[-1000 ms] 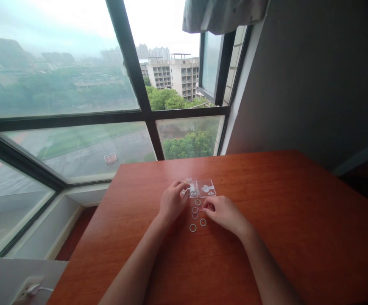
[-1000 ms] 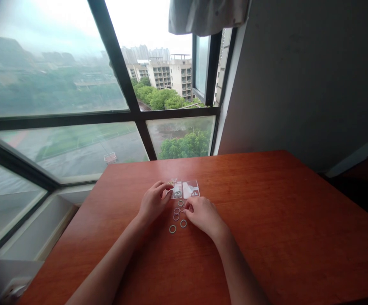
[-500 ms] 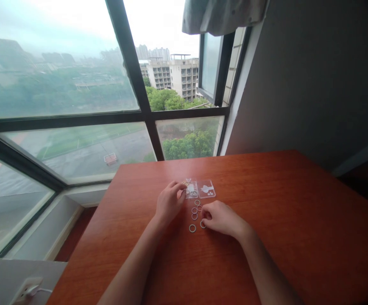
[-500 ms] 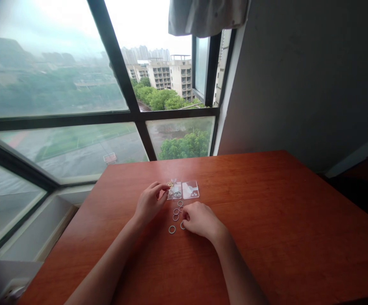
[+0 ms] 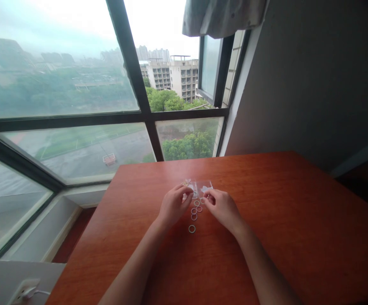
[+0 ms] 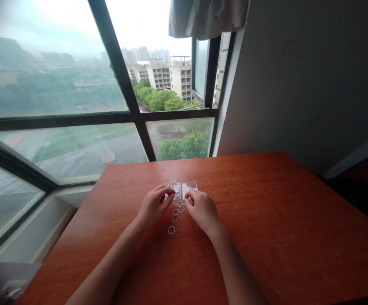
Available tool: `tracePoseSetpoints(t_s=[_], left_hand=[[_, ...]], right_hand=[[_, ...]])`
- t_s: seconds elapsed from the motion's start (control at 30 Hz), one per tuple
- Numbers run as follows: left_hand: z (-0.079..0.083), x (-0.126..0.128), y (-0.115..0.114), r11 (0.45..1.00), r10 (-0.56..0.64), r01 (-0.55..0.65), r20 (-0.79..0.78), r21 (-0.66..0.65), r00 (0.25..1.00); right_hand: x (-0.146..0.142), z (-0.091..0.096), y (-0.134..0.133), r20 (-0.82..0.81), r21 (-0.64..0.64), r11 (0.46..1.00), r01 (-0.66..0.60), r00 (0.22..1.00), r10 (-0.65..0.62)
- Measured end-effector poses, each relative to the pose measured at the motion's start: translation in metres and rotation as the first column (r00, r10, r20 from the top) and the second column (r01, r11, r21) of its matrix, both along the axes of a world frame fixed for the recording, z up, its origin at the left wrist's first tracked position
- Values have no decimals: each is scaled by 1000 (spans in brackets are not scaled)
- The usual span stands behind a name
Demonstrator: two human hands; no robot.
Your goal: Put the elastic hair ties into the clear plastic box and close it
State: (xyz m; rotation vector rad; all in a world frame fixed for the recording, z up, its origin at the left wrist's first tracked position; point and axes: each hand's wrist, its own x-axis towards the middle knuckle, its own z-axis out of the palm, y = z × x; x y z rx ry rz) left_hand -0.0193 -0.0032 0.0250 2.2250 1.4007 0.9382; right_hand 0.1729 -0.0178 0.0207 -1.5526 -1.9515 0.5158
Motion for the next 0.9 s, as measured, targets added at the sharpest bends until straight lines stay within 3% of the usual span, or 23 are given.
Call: tracePoseSetpoints(t_s=[0.23,0.43,0.67,0.9], left_hand=[[1,10,-4,993,-93,99,93,-61,991],[-2,12,-5,993,-81,90,116,-74,990],[-5,10,-2,998,33,-30,64,-54,997],[-9,0,10,990,140,-140,8,1,990]], right_hand=[[-3,-1,0,-76,129,991,39,997,-29],[-7,0,-2,-85,149,988,29,996,-16],[-8,-3,0,-29,129,991,38,999,-34],[-14,-7,-1,143,-27,998,61,988,-56]])
